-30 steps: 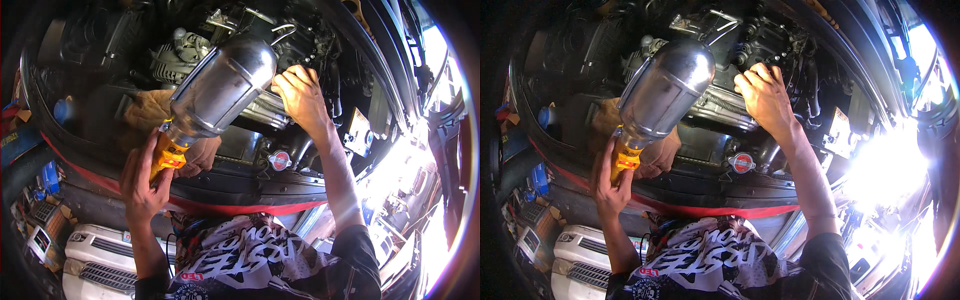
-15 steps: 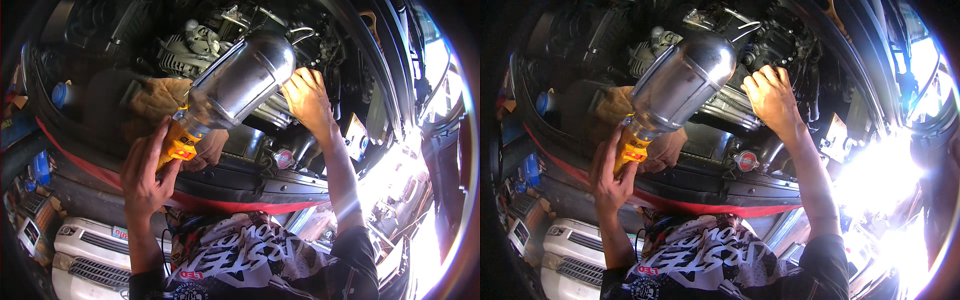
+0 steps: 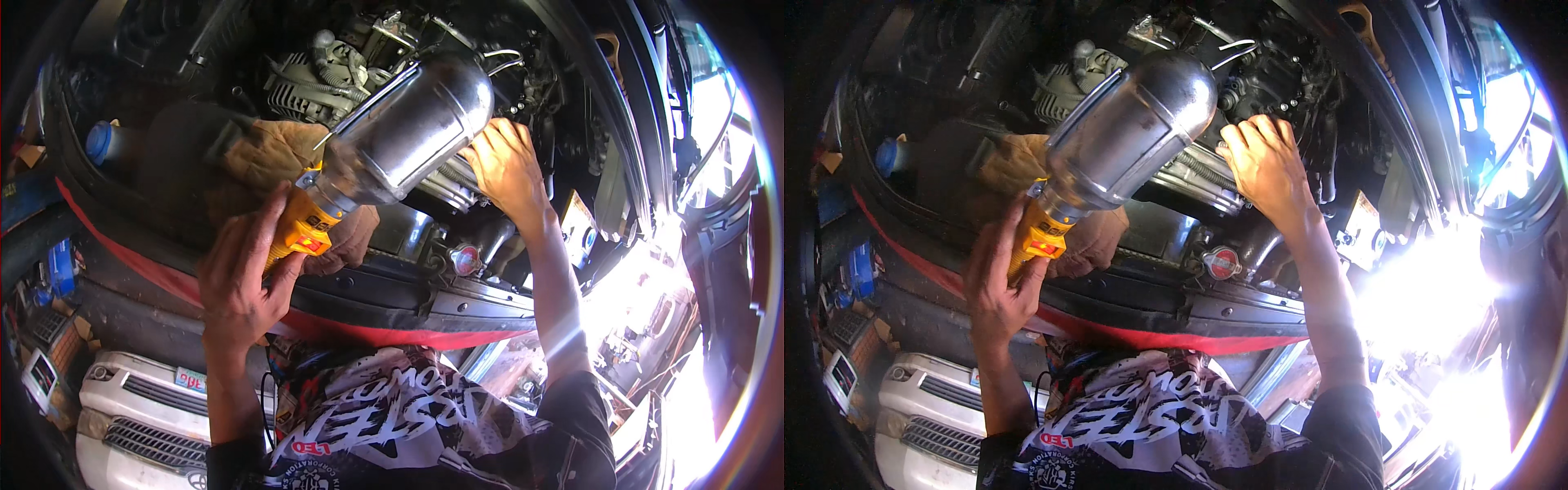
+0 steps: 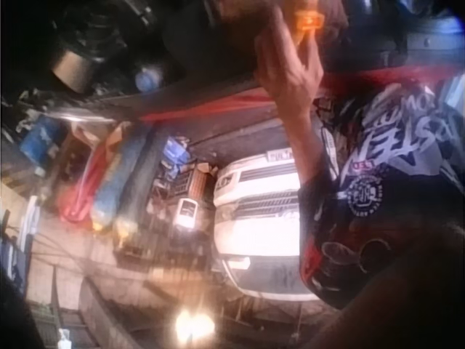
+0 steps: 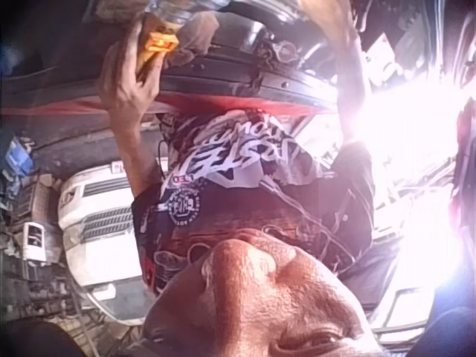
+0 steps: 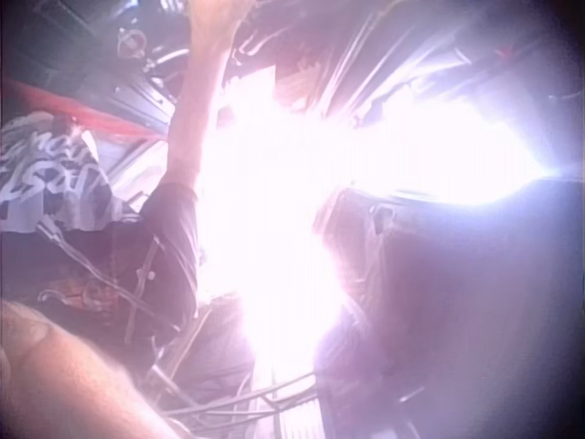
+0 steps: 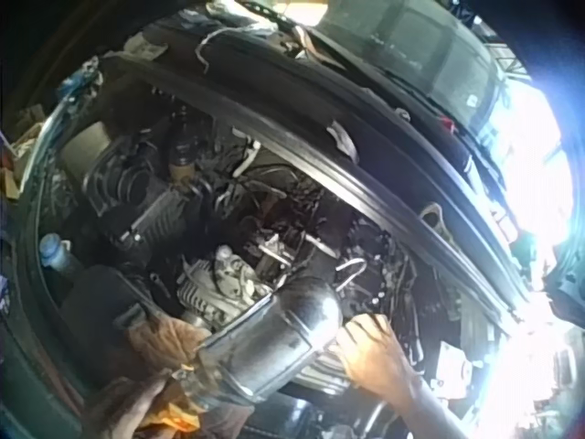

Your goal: Inspecting and manipulating electrical connectors and wiring on a car engine.

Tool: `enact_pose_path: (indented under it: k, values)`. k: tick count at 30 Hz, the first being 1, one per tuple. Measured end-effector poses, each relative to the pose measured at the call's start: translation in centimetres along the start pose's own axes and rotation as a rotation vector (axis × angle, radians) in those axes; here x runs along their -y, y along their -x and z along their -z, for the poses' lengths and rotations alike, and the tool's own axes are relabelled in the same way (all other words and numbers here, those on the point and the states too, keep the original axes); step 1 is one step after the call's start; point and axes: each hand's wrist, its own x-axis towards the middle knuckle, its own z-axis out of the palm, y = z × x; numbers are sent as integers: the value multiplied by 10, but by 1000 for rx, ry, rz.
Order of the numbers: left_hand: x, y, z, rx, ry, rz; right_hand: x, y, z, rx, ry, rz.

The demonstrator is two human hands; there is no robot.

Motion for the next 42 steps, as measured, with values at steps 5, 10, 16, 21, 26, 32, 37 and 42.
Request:
enact_pose_path:
  k: [5, 10, 16, 21, 26, 32, 37, 42]
  values:
    - [-2, 0, 0, 6, -9, 16, -1, -1, -1, 12, 67, 33]
    - [-9, 4, 0, -47, -74, 104, 6, -4, 9, 83, -1, -45]
    - [-9, 8, 14, -103, -172, 250, 5, -2, 3, 98, 122, -64]
    - [-5, 12, 23, -77, -276, 336, 13, -2, -3, 68, 153, -65]
    - [-8, 5, 22, -109, -208, 346, 11, -4, -1, 156, 156, -91]
    - [1, 9, 29, -86, -340, 335, 21, -11, 5, 144, 146, -125]
    - [11, 11, 30, -107, -354, 311, 21, -6, -1, 104, 167, -132]
    - [23, 10, 36, -111, -303, 245, 29, -3, -4, 149, 174, -202]
